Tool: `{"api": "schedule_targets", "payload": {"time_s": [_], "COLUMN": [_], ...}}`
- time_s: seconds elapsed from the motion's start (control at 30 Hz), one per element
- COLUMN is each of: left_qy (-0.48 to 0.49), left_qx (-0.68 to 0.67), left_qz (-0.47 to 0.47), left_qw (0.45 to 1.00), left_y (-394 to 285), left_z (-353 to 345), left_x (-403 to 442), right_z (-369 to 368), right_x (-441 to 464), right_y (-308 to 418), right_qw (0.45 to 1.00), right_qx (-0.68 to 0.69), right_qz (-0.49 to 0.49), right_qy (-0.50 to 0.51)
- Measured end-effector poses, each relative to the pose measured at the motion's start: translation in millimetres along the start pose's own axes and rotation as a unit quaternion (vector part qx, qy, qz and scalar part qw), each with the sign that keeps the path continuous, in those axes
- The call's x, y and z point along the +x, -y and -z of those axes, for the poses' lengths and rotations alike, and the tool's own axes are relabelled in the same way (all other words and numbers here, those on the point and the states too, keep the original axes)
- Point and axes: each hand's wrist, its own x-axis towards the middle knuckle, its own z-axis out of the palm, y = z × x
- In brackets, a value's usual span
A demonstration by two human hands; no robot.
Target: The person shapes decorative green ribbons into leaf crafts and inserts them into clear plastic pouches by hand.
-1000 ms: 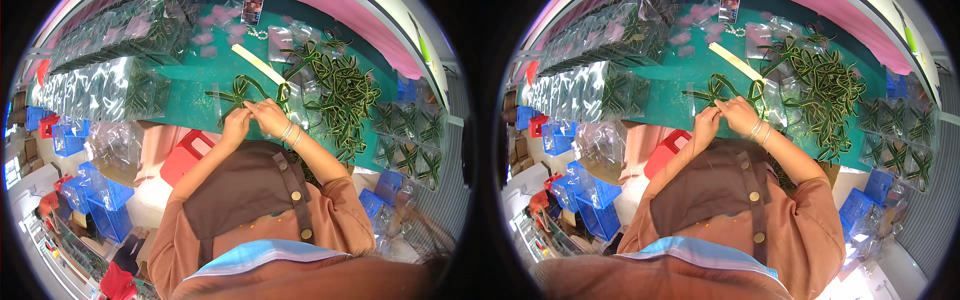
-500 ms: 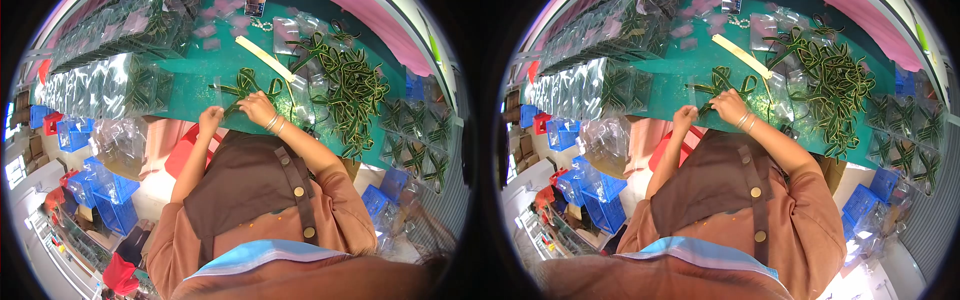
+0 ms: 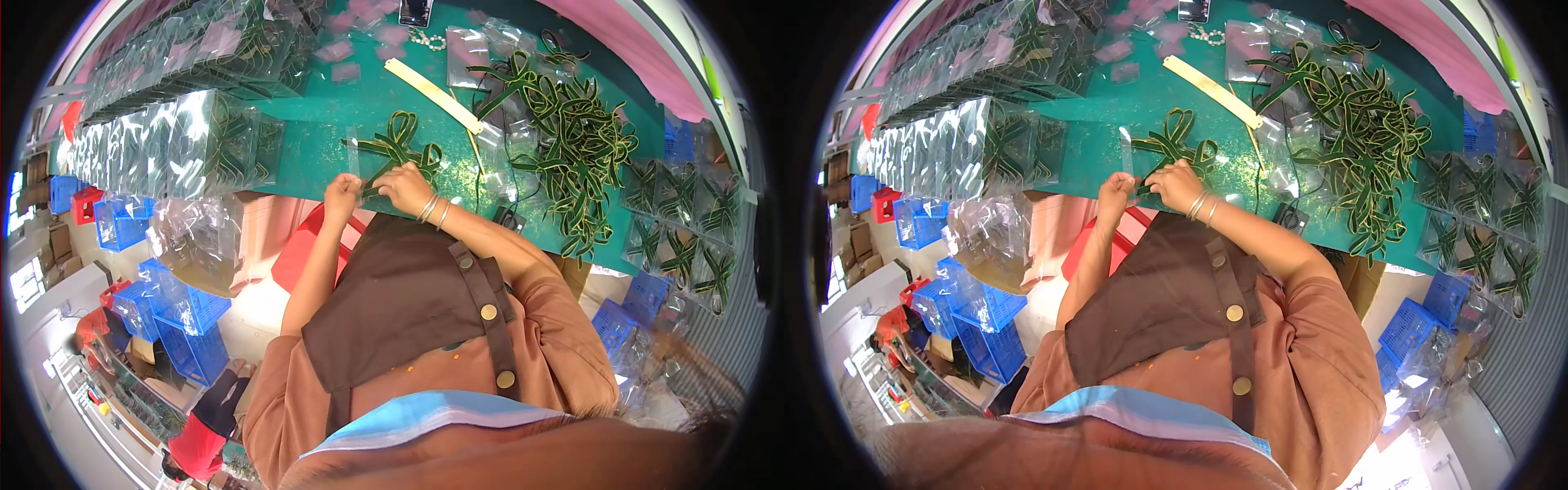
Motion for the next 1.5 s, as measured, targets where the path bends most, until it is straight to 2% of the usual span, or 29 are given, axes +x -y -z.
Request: {"api": "schedule_targets", "payload": {"time_s": [0.1, 0.17, 0.2, 0.23, 0.27, 0.3, 0.33, 0.37, 0.4, 0.43, 0.5, 0.53, 0.57, 0.6, 0.63, 0.7, 0.87, 0.93, 1.0, 1.13, 1.2, 1.27, 1.37, 1.4, 1.43, 1.5], "left_qy": [0.008, -0.01, -0.007, -0.007, -0.059, -0.11, -0.11, -0.143, -0.174, -0.173, -0.11, -0.109, -0.095, -0.08, -0.079, -0.065, -0.049, -0.047, -0.039, -0.032, -0.013, -0.031, -0.04, -0.03, -0.031, -0.001], "left_qx": [-0.038, 0.107, 0.07, 0.068, 0.179, 0.287, 0.286, 0.322, 0.356, 0.356, 0.19, 0.189, 0.145, 0.101, 0.1, 0.043, -0.003, -0.007, -0.05, -0.058, 0.051, 0.062, 0.075, 0.079, 0.076, 0.03], "left_qz": [0.029, -0.023, 0.019, 0.019, -0.056, -0.13, -0.131, -0.196, -0.258, -0.259, -0.205, -0.208, -0.174, -0.139, -0.142, -0.081, -0.058, -0.047, -0.016, -0.017, -0.083, -0.084, -0.079, -0.074, -0.073, -0.074], "left_qw": [0.999, 0.994, 0.997, 0.998, 0.98, 0.943, 0.943, 0.915, 0.881, 0.881, 0.954, 0.954, 0.969, 0.982, 0.982, 0.994, 0.997, 0.998, 0.998, 0.998, 0.995, 0.994, 0.993, 0.994, 0.994, 0.997], "left_y": [4, 12, 4, -2, -7, -8, -5, -2, 1, 1, -1, 4, 10, 0, -7, -18, -29, -33, -36, -30, -16, -5, -5, -7, -10, -18], "left_z": [-4, -6, -9, -11, -14, -16, -16, -17, -16, -17, -17, -16, -15, -17, -19, -20, -19, -17, -16, -16, -13, -17, -19, -18, -18, -19], "left_x": [1, 6, 1, -3, -5, -6, -1, 8, 19, 30, 52, 61, 69, 69, 66, 55, 51, 48, 47, 51, 63, 71, 69, 67, 62, 53], "right_z": [-13, -20, -19, -18, -16, -13, -11, -8, -4, -1, 1, 4, 6, 10, 13, 18, 4, 2, 3, 9, 6, 2, -10, -9, -1, 20], "right_x": [1, 1, 1, 2, 2, 4, 7, 11, 18, 24, 40, 46, 50, 53, 55, 56, 70, 74, 76, 84, 87, 88, 79, 73, 62, 40], "right_y": [3, 3, 4, 4, 3, 2, 2, 1, 0, -1, -11, -15, -17, -13, -10, -2, -21, -24, -28, -29, -28, -28, -28, -26, -19, -8], "right_qw": [1.0, 0.999, 0.999, 0.998, 0.998, 0.998, 0.991, 0.991, 0.983, 0.967, 0.954, 0.967, 0.962, 0.96, 0.959, 0.967, 0.975, 0.985, 0.985, 0.982, 0.984, 0.985, 0.991, 0.986, 0.987, 0.954], "right_qx": [-0.022, -0.039, -0.047, -0.056, -0.058, -0.017, 0.024, 0.023, 0.012, 0.001, -0.025, 0.028, 0.08, 0.096, 0.094, 0.058, 0.05, 0.073, 0.078, 0.059, 0.034, 0.008, -0.072, -0.027, -0.028, -0.111], "right_qz": [-0.01, -0.006, 0.0, 0.005, 0.005, 0.04, 0.075, 0.076, 0.026, -0.026, -0.061, -0.149, -0.234, -0.231, -0.23, -0.229, -0.214, -0.154, -0.15, -0.172, -0.172, -0.169, -0.016, 0.012, 0.013, -0.041], "right_qy": [-0.003, 0.002, 0.018, 0.036, 0.037, -0.034, -0.105, -0.106, -0.18, -0.253, -0.292, -0.207, -0.119, -0.129, -0.132, -0.098, -0.036, -0.035, -0.023, 0.04, 0.042, 0.042, -0.109, -0.161, -0.159, -0.277]}}
